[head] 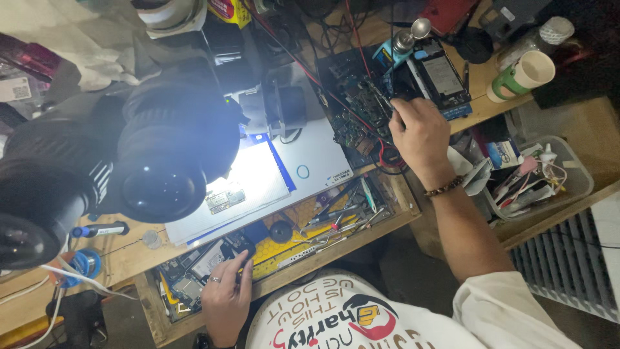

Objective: The person works on a small electronic circuit board under a microscope, using a soldering iron to apply heat and a pen-like tool to manipulate components. They handle several small circuit boards, moving them around the illuminated workspace and occasionally writing on a piece of paper.

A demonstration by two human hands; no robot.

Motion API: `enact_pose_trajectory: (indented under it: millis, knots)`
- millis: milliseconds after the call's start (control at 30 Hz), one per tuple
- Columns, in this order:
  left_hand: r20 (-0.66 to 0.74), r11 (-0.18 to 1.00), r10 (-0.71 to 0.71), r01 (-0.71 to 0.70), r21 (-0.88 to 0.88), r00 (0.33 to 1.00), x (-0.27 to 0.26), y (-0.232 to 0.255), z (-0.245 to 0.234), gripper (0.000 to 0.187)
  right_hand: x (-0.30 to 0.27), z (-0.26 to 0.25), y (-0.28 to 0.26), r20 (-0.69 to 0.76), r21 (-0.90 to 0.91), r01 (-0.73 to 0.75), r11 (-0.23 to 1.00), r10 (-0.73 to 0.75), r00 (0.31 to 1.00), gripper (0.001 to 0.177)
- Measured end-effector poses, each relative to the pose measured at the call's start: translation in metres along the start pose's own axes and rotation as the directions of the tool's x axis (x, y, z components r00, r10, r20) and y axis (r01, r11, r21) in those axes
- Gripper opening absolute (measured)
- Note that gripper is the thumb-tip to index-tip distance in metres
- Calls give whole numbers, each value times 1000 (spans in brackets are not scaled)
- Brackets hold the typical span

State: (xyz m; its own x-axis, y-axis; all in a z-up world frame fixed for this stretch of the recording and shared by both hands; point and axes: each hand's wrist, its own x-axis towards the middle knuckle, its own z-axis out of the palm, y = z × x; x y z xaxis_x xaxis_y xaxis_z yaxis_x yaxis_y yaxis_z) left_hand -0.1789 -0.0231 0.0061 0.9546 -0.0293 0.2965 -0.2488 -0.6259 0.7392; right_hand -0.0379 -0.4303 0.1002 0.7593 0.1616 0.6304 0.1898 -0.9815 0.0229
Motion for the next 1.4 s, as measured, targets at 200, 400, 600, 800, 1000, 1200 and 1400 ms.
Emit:
enact_pose_trajectory:
  millis: [200,400,600,800,1000,1200,1400]
  knots:
    - [-11,999,41,-41,8,999,-1,-3,1,22,-2,-1,1,10,54,-5,999,4,1000,22]
    - [12,999,-34,34,4,999,-1,0,1,21,-13,13,9,82,436,-261,861,250,965,22]
    - [12,1000,-24,24,-4,1000,-1,0,0,21,-9,18,6,6,305,-239,922,249,968,21]
    - [15,999,-41,41,-9,999,-2,1,-1,21,-29,-17,-31,38,292,-94,952,86,996,13]
    - [12,1000,-19,19,10,1000,-2,1,0,20,-32,-17,-59,105,116,24,993,-36,994,30]
    - [-18,999,-33,33,1,999,-4,0,1,20,-33,-25,-57,118,93,-3,996,-8,993,22]
    - [-10,1000,-17,17,1,1000,-2,0,1,20,-39,-16,-58,46,79,-19,997,15,999,21]
